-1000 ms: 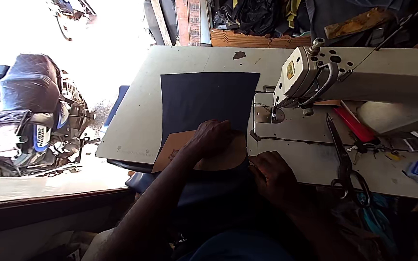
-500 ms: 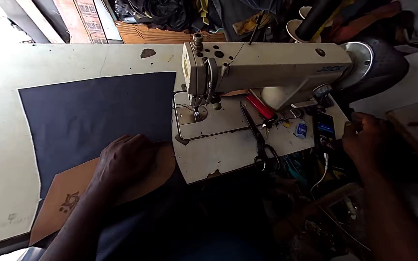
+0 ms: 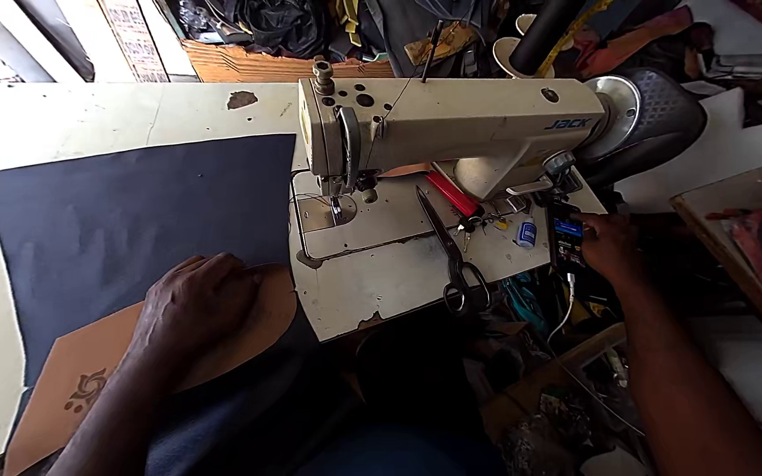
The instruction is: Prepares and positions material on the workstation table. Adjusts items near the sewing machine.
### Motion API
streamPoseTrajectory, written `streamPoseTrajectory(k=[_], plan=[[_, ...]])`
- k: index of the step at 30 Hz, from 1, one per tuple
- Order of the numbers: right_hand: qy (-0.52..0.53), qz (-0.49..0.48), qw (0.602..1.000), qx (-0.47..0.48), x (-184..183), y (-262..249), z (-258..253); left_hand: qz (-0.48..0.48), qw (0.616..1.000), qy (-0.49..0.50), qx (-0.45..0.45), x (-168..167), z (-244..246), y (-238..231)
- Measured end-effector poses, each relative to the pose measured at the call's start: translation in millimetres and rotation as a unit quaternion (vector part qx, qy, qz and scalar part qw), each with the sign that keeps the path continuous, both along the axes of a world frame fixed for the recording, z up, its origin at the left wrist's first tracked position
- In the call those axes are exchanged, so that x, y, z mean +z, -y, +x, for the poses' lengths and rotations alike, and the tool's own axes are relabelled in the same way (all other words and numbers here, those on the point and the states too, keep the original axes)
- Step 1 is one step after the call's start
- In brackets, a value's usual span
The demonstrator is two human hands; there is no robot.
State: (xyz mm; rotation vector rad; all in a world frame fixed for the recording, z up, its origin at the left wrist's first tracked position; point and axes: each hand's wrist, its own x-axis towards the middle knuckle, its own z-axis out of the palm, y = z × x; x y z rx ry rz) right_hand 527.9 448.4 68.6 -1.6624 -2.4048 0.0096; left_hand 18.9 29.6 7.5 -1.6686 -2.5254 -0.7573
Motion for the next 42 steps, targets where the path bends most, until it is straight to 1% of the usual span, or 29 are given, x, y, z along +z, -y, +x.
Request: streamPoseTrajectory(k=[3,5,12,16,18,22,24,25,28,29,30,31,34,36,39,42], plan=[[-0.038,0.073,0.997,-0.009,15,6,-4,0.003,1.0,0.0,0.004,-1,0,0],[-0.052,0.096,0.994,-0.011,20,8,-2,0.004,1.0,0.0,0.002,-1,0,1],[-0.038,0.077,0.996,-0.021,13,14,11,0.001,1.0,0.0,0.007,0,1,-1],[-0.039,0.068,0.996,-0.038,8,15,10,0.007,1.0,0.003,0.007,-1,0,-1],[-0.04,0.061,0.997,-0.031,5,12,7,0.005,1.0,0.003,0.008,-1,0,0],[-0.023,0.038,0.999,0.013,-3,4,-5,0.001,1.0,0.007,0.011,0,1,0],[-0.004,0.02,1.0,0.008,-4,4,-10,0.004,1.0,0.007,0.008,0,1,0],[-0.009,0.026,1.0,0.008,-2,6,-12,0.004,1.0,0.008,0.005,0,1,1],[-0.046,0.099,0.994,0.004,7,14,-15,0.009,1.0,0.007,0.006,0,1,0],[-0.058,0.109,0.992,-0.008,9,17,-15,0.008,1.0,0.006,0.008,0,1,0],[-0.067,0.102,0.992,-0.024,10,21,-13,0.006,1.0,0.006,0.008,0,0,0],[-0.078,0.072,0.993,-0.044,11,25,-11,0.005,1.0,0.007,0.009,0,1,0],[-0.126,-0.071,0.983,-0.113,4,35,-6,0.005,1.0,0.011,0.006,-1,1,-1],[-0.15,-0.119,0.969,-0.155,-3,41,-12,0.01,1.0,0.01,0.008,-3,1,0],[-0.172,-0.12,0.959,-0.193,-8,44,-21,0.003,0.999,0.034,0.0,-1,1,1],[-0.208,-0.101,0.951,-0.207,-6,49,-5,-0.02,0.997,0.067,-0.009,15,13,-3]])
